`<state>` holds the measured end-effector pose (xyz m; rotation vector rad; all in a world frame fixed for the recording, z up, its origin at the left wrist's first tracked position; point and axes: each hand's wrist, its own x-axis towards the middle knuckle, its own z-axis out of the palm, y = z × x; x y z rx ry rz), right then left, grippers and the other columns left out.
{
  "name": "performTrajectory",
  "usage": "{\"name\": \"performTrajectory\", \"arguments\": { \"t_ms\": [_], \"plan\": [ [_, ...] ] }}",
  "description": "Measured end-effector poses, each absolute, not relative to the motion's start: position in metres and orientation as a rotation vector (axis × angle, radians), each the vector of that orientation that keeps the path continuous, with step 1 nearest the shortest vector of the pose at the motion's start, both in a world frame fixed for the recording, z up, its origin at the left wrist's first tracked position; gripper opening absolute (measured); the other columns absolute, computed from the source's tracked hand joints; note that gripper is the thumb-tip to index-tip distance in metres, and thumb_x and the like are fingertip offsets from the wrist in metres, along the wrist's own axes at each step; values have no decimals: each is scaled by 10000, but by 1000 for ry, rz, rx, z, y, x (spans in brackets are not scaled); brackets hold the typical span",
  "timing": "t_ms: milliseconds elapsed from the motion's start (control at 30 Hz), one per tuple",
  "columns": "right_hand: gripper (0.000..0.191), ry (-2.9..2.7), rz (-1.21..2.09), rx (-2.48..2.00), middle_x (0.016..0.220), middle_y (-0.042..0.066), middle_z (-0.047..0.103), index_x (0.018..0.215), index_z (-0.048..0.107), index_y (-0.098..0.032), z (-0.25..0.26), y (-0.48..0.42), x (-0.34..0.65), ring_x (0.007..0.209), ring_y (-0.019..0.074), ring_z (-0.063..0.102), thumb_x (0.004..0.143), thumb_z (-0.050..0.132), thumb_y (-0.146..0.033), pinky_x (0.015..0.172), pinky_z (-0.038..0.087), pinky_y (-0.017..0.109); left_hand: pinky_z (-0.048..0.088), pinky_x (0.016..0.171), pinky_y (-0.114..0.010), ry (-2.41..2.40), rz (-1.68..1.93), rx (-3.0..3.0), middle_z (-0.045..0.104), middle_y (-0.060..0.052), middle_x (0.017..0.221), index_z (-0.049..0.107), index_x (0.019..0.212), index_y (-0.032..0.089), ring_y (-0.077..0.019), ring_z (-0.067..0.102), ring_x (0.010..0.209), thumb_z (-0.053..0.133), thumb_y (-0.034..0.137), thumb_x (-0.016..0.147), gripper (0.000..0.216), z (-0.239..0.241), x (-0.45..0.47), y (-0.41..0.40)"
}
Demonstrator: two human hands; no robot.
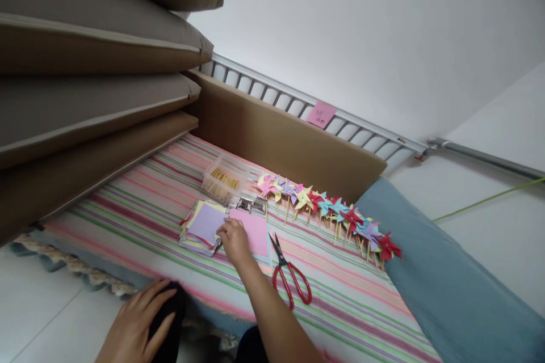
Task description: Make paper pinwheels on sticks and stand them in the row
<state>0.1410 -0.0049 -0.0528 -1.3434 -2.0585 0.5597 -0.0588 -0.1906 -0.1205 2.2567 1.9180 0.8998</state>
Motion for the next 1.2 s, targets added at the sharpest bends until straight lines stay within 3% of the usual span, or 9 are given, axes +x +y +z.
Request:
{"name": "performTrajectory", "arguments": {
  "t_ms": [233,567,767,933,1033,1200],
  "plan": [
    [115,-1750,712,-1358,771,16,641,717,673,-176,-60,4,132,751,146,602,731,582,-108,731,462,232,465,970,-404,1919,905,2256,611,-23,1255,631,1137,324,-249,554,1152,574,482,794,382,-124,-59,-190],
    [33,-1467,898,-1313,565,-32,606,662,627,-170,-63,9,129,539,136,546,648,601,-185,568,447,241,489,939,-428,1900,954,2223,620,-28,1242,633,1125,334,-253,570,1131,586,479,787,371,-126,-59,-188],
    [103,-1384,888,-1268,652,0,660,681,635,-170,-49,4,134,631,162,607,682,573,-252,638,473,266,409,1015,-468,1781,1170,1957,612,-45,1253,626,1145,315,-280,531,1174,628,431,762,401,-116,-49,-189],
    [131,-1399,804,-1183,813,46,695,742,629,-168,-29,-15,136,790,187,645,738,546,-268,762,494,304,294,1092,-462,1380,1313,1238,596,-50,1277,636,1148,284,-279,468,1240,619,432,772,404,-71,-9,-178],
    [138,-1438,724,-1125,954,78,684,799,632,-170,-17,-40,139,909,196,631,784,533,-265,848,475,326,374,1043,-421,917,1298,698,600,-84,1269,638,1141,229,-261,511,1204,567,427,821,383,-36,22,-157],
    [122,-1577,584,-1047,1056,86,657,811,653,-190,-8,-93,150,1046,201,581,813,531,-184,948,432,347,516,871,-340,499,1381,193,709,-82,1007,676,970,172,-185,657,928,480,284,904,235,-1,53,-129]
  ]
}}
